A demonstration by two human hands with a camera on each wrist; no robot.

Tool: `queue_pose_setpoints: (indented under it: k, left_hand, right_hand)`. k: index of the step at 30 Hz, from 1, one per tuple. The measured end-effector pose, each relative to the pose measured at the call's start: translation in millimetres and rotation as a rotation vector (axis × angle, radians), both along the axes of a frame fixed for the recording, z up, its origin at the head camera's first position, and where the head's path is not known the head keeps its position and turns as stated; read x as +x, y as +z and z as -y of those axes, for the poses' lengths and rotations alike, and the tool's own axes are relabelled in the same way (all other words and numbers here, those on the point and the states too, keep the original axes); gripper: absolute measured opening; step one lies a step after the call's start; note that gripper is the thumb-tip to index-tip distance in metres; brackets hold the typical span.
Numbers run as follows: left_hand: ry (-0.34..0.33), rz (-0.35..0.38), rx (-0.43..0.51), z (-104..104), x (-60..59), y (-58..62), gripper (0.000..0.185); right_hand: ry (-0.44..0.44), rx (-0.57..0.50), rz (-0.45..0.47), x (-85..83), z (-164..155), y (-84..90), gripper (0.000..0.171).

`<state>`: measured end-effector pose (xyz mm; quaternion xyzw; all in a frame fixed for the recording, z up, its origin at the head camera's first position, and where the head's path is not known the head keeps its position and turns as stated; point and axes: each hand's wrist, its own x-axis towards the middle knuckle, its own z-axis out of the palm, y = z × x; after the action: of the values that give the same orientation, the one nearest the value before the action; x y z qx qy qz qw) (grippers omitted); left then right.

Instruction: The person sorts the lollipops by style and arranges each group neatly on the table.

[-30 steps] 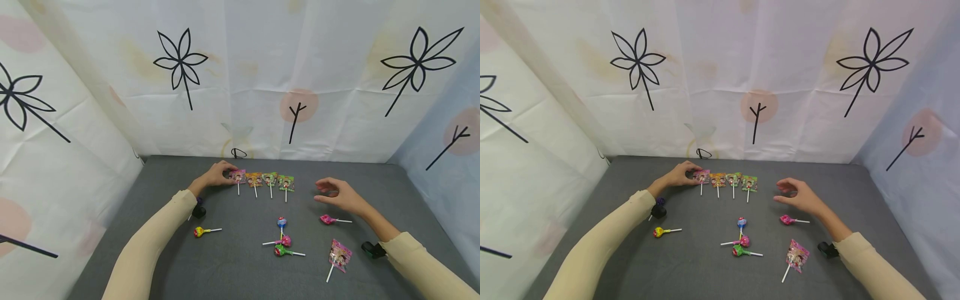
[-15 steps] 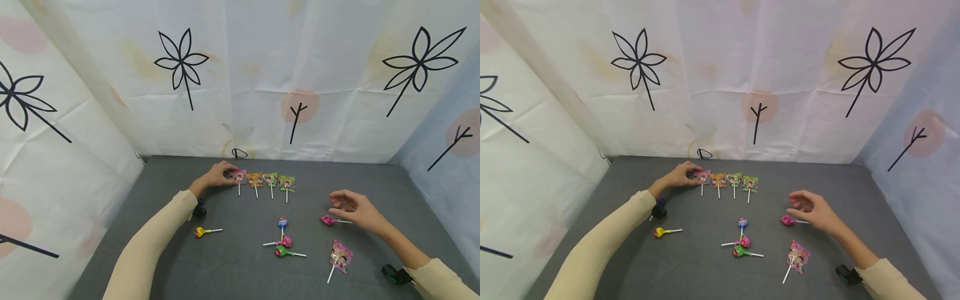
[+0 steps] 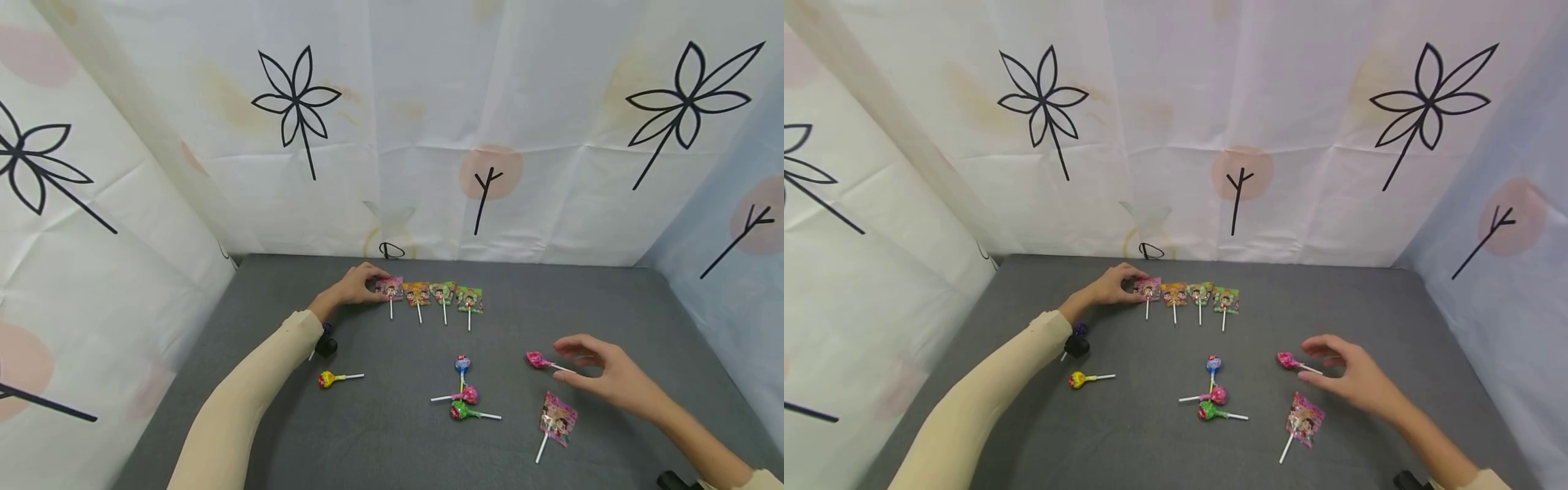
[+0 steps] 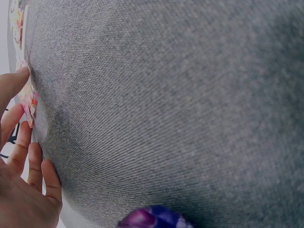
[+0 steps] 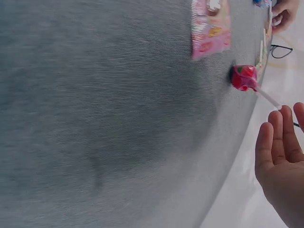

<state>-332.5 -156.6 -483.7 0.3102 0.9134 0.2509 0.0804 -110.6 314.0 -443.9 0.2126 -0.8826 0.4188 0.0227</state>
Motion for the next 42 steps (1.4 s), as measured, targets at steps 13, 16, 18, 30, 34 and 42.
queue_pose_setpoints:
  k: [13,16,18,30,34,42]
  left_hand:
    - [-0.014,-0.001,0.0,0,-1.6,-0.5,0.051]
    - [-0.011,0.003,0.008,0,-0.3,-0.7,0.051]
    - [-0.01,0.004,0.008,-1,-0.5,-1.3,0.051]
    - [-0.01,-0.002,0.011,-1,0.0,1.5,0.05]
    - [-0.005,0.006,0.009,-1,-0.2,1.1,0.051]
    - [-0.007,0.004,0.014,0,-0.8,0.6,0.051]
  right_hand:
    - [0.002,-0.06,0.064,23.2,-17,-17.3,0.041]
    - [0.018,-0.076,0.086,28.6,-16,-22.4,0.045]
    - [0.024,-0.09,0.089,32.1,-16,-26.7,0.05]
    - [-0.004,-0.038,0.055,40.8,-6,-46.6,0.061]
    - [0.025,0.019,-0.017,41.4,-1,-52.3,0.069]
    - [0.045,0.041,-0.119,39.6,5,-57.4,0.074]
